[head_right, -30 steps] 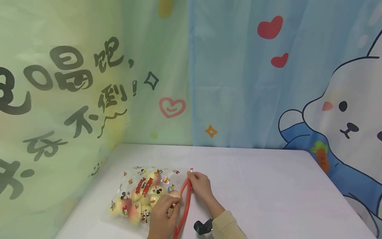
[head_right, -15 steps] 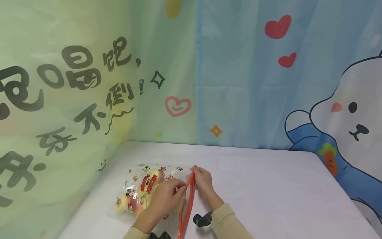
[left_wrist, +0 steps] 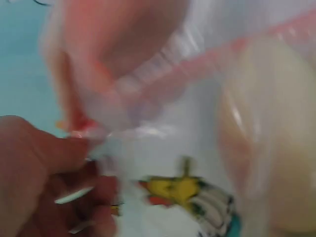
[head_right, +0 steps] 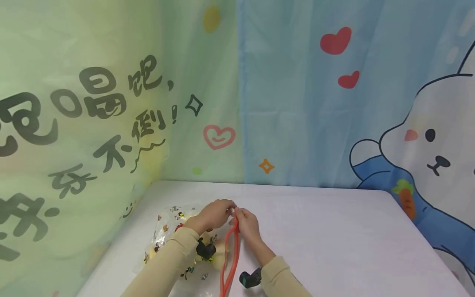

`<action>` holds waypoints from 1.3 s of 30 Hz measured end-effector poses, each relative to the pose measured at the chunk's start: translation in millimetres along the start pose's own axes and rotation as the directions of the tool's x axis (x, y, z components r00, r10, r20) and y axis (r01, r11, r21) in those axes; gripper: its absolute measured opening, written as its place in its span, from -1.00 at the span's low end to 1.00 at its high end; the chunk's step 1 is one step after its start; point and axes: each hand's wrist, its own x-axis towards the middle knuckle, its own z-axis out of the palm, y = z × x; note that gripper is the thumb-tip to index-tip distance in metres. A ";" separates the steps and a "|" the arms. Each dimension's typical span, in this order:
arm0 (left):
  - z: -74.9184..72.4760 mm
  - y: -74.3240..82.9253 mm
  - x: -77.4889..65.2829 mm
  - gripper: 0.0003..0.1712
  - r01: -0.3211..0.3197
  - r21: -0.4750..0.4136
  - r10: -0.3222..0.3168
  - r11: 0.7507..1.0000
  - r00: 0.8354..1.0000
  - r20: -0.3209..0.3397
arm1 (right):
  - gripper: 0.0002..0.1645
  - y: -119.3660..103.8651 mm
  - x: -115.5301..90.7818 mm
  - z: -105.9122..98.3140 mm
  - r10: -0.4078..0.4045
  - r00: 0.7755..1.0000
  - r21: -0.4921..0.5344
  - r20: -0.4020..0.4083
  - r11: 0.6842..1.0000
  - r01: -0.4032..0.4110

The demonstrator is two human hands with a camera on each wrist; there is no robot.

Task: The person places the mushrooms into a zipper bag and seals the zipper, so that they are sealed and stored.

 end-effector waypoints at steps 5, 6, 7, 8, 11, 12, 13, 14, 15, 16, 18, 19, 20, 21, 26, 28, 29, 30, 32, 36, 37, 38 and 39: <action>5.2 -3.5 11.6 -0.85 0.035 -0.057 -0.039 0.998 0.997 -0.062 | -0.58 0.1 -5.7 -2.3 -0.016 1.000 0.017 -0.010 1.000 0.016; 5.2 -3.7 12.8 -0.84 0.046 -0.066 -0.051 0.997 0.996 -0.075 | -0.59 -0.4 -7.2 -2.7 -0.016 1.000 0.009 -0.015 1.000 0.017; 5.0 -3.8 13.8 -0.85 0.053 -0.076 -0.060 0.996 0.994 -0.092 | -0.59 -0.8 -9.1 -3.1 -0.019 1.000 -0.003 -0.016 1.000 0.019; 4.5 -3.8 14.8 -0.86 0.064 -0.085 -0.073 0.994 0.991 -0.112 | -0.59 -0.6 -11.0 -3.2 -0.024 1.000 -0.025 -0.014 0.999 0.023; 2.6 -3.4 19.7 -0.88 0.106 -0.103 -0.123 0.989 0.978 -0.171 | -0.62 -0.5 -20.7 -3.8 -0.051 0.999 -0.114 -0.002 0.992 0.051; 1.5 -3.2 21.8 -0.88 0.119 -0.110 -0.138 0.987 0.973 -0.187 | -0.62 0.0 -25.1 -3.9 -0.063 0.998 -0.147 0.005 0.987 0.063; 0.9 -3.2 23.9 -0.89 0.131 -0.111 -0.151 0.985 0.968 -0.198 | -0.62 1.1 -29.7 -4.0 -0.076 0.997 -0.172 0.016 0.982 0.077; 0.2 -3.2 25.8 -0.88 0.140 -0.108 -0.160 0.984 0.965 -0.206 | -0.62 2.3 -34.7 -4.1 -0.087 0.996 -0.191 0.024 0.978 0.090; 0.1 -3.1 27.8 -0.88 0.150 -0.109 -0.170 0.983 0.963 -0.209 | -0.61 3.6 -40.5 -4.1 -0.092 0.995 -0.200 0.032 0.975 0.097; 0.1 -2.9 29.5 -0.88 0.163 -0.113 -0.183 0.980 0.961 -0.205 | -0.60 5.6 -46.2 -4.0 -0.094 0.995 -0.208 0.045 0.973 0.101; 0.9 -2.9 32.4 -0.88 0.184 -0.122 -0.205 0.975 0.960 -0.192 | -0.58 9.9 -59.0 -3.9 -0.073 0.994 -0.200 0.079 0.976 0.088; 1.7 -2.9 33.3 -0.88 0.197 -0.127 -0.218 0.972 0.958 -0.186 | -0.59 12.0 -65.7 -3.8 -0.057 0.994 -0.190 0.098 0.979 0.075; 3.1 -3.5 34.2 -0.88 0.206 -0.138 -0.229 0.969 0.956 -0.182 | -0.59 14.1 -72.5 -3.6 -0.033 0.993 -0.177 0.112 0.983 0.052; 4.6 -4.2 35.5 -0.88 0.218 -0.147 -0.243 0.965 0.954 -0.175 | -0.60 16.2 -79.1 -3.7 -0.006 0.992 -0.170 0.130 0.985 0.028; 9.3 -8.7 42.1 -0.86 0.222 -0.180 -0.253 0.958 0.951 -0.177 | -0.62 18.7 -107.2 -9.7 0.109 0.971 -0.124 0.215 0.989 -0.084; 9.1 -9.3 45.0 -0.85 0.224 -0.175 -0.254 0.959 0.951 -0.178 | -0.62 17.7 -116.5 -13.3 0.145 0.958 -0.126 0.248 0.985 -0.117; 9.0 -9.2 46.5 -0.85 0.228 -0.174 -0.258 0.958 0.949 -0.179 | -0.62 17.0 -121.2 -14.9 0.160 0.952 -0.130 0.261 0.983 -0.130; 8.4 -8.9 47.7 -0.84 0.233 -0.169 -0.263 0.958 0.948 -0.182 | -0.62 16.9 -125.2 -16.3 0.183 0.946 -0.138 0.268 0.979 -0.150; 8.7 -8.2 49.8 -0.84 0.241 -0.162 -0.270 0.957 0.945 -0.186 | -0.62 17.9 -132.4 -18.5 0.212 0.938 -0.156 0.276 0.972 -0.174; 11.9 -4.4 50.9 -0.84 0.252 -0.182 -0.283 0.950 0.944 -0.169 | -0.64 19.8 -145.4 -22.7 0.261 0.927 -0.178 0.269 0.959 -0.219; 13.5 -3.1 50.8 -0.84 0.253 -0.192 -0.284 0.948 0.945 -0.159 | -0.64 20.4 -147.8 -23.8 0.269 0.926 -0.184 0.265 0.957 -0.226; 15.3 -2.0 50.6 -0.84 0.250 -0.196 -0.281 0.948 0.948 -0.151 | -0.64 21.0 -150.1 -25.1 0.280 0.924 -0.193 0.259 0.953 -0.234; 17.1 -0.7 50.4 -0.84 0.246 -0.205 -0.278 0.947 0.950 -0.144 | -0.64 21.5 -151.9 -26.2 0.290 0.923 -0.206 0.252 0.948 -0.242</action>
